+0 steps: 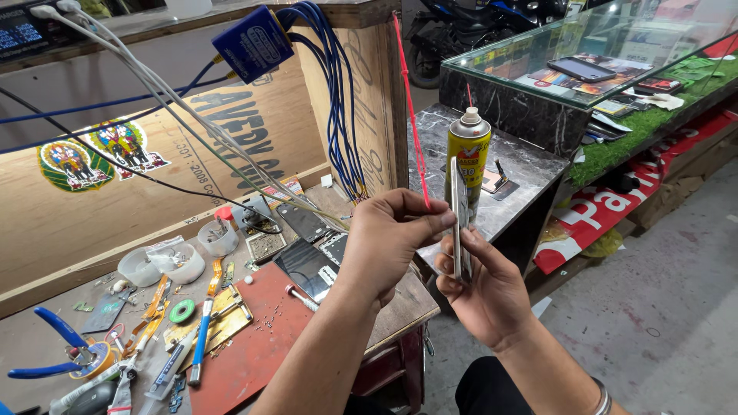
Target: The person uses a precision screwdriver to remove screws from the back of a disassembled smartphone. They then lift and inspect the phone's back cover and internal components, rotating the device to view different sides.
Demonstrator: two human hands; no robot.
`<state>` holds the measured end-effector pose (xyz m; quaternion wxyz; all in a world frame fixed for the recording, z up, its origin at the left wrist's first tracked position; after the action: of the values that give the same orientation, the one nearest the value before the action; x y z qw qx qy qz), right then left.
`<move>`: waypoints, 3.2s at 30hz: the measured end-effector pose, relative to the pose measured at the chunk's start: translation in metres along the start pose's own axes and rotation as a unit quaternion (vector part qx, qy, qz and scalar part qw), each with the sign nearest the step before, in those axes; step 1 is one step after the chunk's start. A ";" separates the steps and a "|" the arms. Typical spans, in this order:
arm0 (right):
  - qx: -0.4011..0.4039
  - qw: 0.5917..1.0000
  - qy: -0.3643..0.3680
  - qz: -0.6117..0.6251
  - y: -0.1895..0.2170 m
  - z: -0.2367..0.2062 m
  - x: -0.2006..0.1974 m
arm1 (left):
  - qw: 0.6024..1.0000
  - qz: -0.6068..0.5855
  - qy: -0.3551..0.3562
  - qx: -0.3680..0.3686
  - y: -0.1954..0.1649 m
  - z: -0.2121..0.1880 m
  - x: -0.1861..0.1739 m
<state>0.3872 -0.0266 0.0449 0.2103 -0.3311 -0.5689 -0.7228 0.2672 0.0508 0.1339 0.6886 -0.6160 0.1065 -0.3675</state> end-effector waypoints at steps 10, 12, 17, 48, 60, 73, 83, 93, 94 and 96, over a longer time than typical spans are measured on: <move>0.000 1.000 -0.006 -0.007 -0.002 0.000 0.001 | 0.998 -0.061 0.001 -0.009 0.009 0.002 -0.006; 0.002 1.000 -0.001 -0.001 -0.003 -0.001 0.001 | 0.998 -0.054 0.000 -0.010 0.009 0.002 -0.005; 0.006 1.000 -0.026 -0.015 -0.003 -0.002 0.000 | 0.998 -0.054 -0.004 -0.017 0.011 0.003 -0.005; -0.069 0.994 -0.055 -0.064 0.002 0.007 0.005 | 0.996 -0.079 -0.027 -0.006 0.017 -0.015 -0.005; -0.062 0.994 -0.063 -0.061 0.004 0.008 0.000 | 0.999 -0.045 -0.018 -0.010 0.015 -0.018 -0.007; -0.113 0.988 -0.049 -0.089 0.009 0.008 0.005 | 0.996 0.057 -0.050 0.037 0.017 -0.019 -0.005; -0.171 0.970 -0.068 -0.156 0.006 0.008 0.001 | 0.990 0.091 -0.093 0.046 0.026 -0.025 -0.005; -0.151 0.976 -0.104 -0.116 0.000 0.017 -0.002 | 0.985 0.092 -0.088 0.115 0.000 -0.007 -0.016; -0.144 0.978 -0.103 -0.106 0.000 0.017 -0.002 | 0.985 0.079 -0.095 0.122 -0.007 0.001 -0.019; -0.137 0.982 -0.076 -0.106 -0.001 0.016 0.002 | 0.982 0.065 -0.096 0.147 -0.023 0.018 -0.020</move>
<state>0.3891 -0.0113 0.0478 0.0413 -0.3486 -0.5108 -0.7847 0.2559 0.0781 0.1529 0.8010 -0.5323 0.0244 -0.2728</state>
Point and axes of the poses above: each hand's wrist, its own z-axis towards the middle knuckle, its own x-axis out of the palm, y = z × x, the point moved 3 cm from there along z, towards the middle knuckle, and after that the axes turned 9 degrees about -z, right-handed, at the moved point
